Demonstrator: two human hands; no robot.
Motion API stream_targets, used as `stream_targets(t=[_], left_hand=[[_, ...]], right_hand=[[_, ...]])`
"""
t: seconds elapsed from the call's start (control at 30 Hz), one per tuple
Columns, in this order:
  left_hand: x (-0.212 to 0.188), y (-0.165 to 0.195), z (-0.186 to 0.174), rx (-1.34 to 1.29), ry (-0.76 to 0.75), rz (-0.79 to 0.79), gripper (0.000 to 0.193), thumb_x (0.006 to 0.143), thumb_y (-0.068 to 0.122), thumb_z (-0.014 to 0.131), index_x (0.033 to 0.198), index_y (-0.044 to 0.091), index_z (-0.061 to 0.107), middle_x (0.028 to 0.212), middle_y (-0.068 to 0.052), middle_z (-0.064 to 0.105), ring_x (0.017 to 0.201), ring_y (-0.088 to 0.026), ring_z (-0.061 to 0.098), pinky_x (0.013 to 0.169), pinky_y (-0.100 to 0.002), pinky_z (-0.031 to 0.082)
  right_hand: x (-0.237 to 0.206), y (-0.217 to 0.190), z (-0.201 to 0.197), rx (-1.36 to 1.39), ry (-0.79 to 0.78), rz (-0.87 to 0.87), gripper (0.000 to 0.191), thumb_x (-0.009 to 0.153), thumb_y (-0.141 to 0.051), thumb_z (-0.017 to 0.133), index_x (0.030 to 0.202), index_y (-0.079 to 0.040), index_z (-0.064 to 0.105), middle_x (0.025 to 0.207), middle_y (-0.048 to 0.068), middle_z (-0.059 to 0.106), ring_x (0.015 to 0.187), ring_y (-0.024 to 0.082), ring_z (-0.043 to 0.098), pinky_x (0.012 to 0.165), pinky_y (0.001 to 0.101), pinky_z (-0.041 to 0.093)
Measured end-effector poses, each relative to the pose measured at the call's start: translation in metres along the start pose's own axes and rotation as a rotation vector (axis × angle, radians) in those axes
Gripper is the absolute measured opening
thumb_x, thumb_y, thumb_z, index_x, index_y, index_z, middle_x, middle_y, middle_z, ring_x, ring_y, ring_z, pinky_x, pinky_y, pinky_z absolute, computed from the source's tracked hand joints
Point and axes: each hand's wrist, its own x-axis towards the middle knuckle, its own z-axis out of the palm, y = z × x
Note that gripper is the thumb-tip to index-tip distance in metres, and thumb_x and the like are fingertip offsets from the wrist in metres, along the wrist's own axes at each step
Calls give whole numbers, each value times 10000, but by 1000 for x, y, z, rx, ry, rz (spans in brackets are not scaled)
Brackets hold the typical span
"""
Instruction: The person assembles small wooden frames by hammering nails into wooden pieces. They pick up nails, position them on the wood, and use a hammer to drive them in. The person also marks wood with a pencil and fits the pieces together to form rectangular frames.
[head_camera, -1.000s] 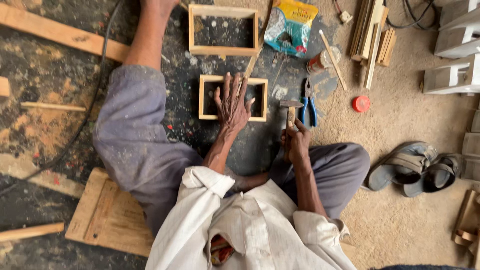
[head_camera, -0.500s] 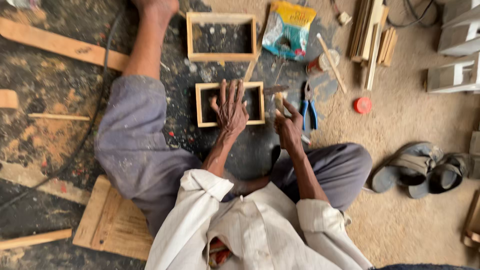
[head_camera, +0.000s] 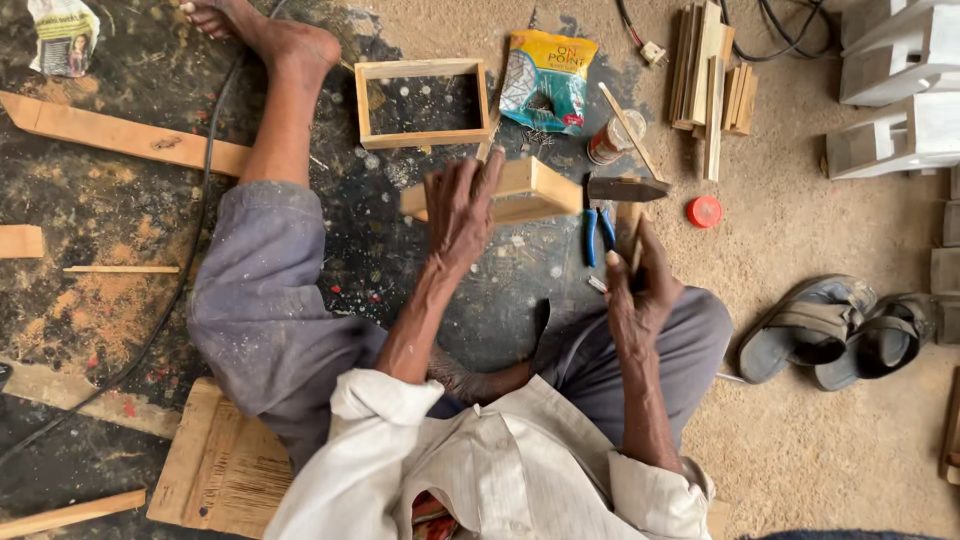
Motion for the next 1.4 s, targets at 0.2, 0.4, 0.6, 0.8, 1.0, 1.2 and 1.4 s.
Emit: stream_targets(t=[0.2, 0.4, 0.6, 0.8, 1.0, 1.2, 1.4], left_hand=[[1, 29, -6, -48, -62, 27, 446, 976, -30, 585, 1393, 125, 570, 1060, -44, 548, 1022, -218, 557, 902, -455, 439], [-3, 21, -3, -70, -85, -26, 433, 993, -80, 556, 1363, 142, 595, 1013, -25, 544, 949, -199, 543, 855, -416, 423], [-3, 20, 6, -89, -73, 33, 401, 961, -72, 588, 1312, 122, 598, 1006, -29, 538, 943, -202, 520, 882, -429, 405], [1, 29, -6, -76, -122, 10, 448, 897, -65, 600, 1319, 84, 617, 1043, -46, 563, 950, -223, 529, 855, -437, 395], [14, 28, -16, -64, -139, -10, 468, 945, -69, 637, 1370, 126, 623, 1079, -6, 596, 996, -183, 558, 895, -418, 414], [10, -6, 10, -133, -488, -81, 525, 730, -19, 706, 1242, 97, 715, 1011, -63, 662, 846, -215, 617, 804, -465, 418], [-6, -37, 68, -88, -864, -285, 286, 999, -35, 616, 1219, 100, 740, 1065, -102, 648, 856, -236, 642, 712, -466, 554]], right_hand=[[-3, -46, -12, -319, -16, -510, 471, 1038, -50, 742, 1472, -117, 574, 1071, 162, 738, 899, 173, 747, 691, 292, 564], [5, -53, -2, -405, -223, -314, 453, 977, 14, 671, 1412, -111, 650, 980, 135, 766, 713, 154, 739, 501, 253, 588], [7, -68, 0, -621, -255, -281, 496, 920, -35, 755, 1401, -129, 677, 787, 142, 694, 571, 228, 620, 526, 380, 508], [5, -61, 0, -282, -60, -445, 572, 940, 85, 626, 1487, -80, 588, 1071, 137, 712, 853, 214, 720, 696, 339, 593], [5, -34, -17, -253, 35, -416, 507, 947, 73, 765, 1408, -93, 631, 976, 163, 783, 612, 103, 671, 479, 253, 525], [-15, 4, -22, -77, 45, -97, 544, 972, -3, 781, 1487, -26, 608, 874, 21, 669, 736, 44, 527, 628, 211, 409], [-32, 52, -6, -161, -9, 25, 546, 976, -34, 774, 1494, -35, 602, 935, 14, 658, 716, 71, 480, 603, 224, 395]])
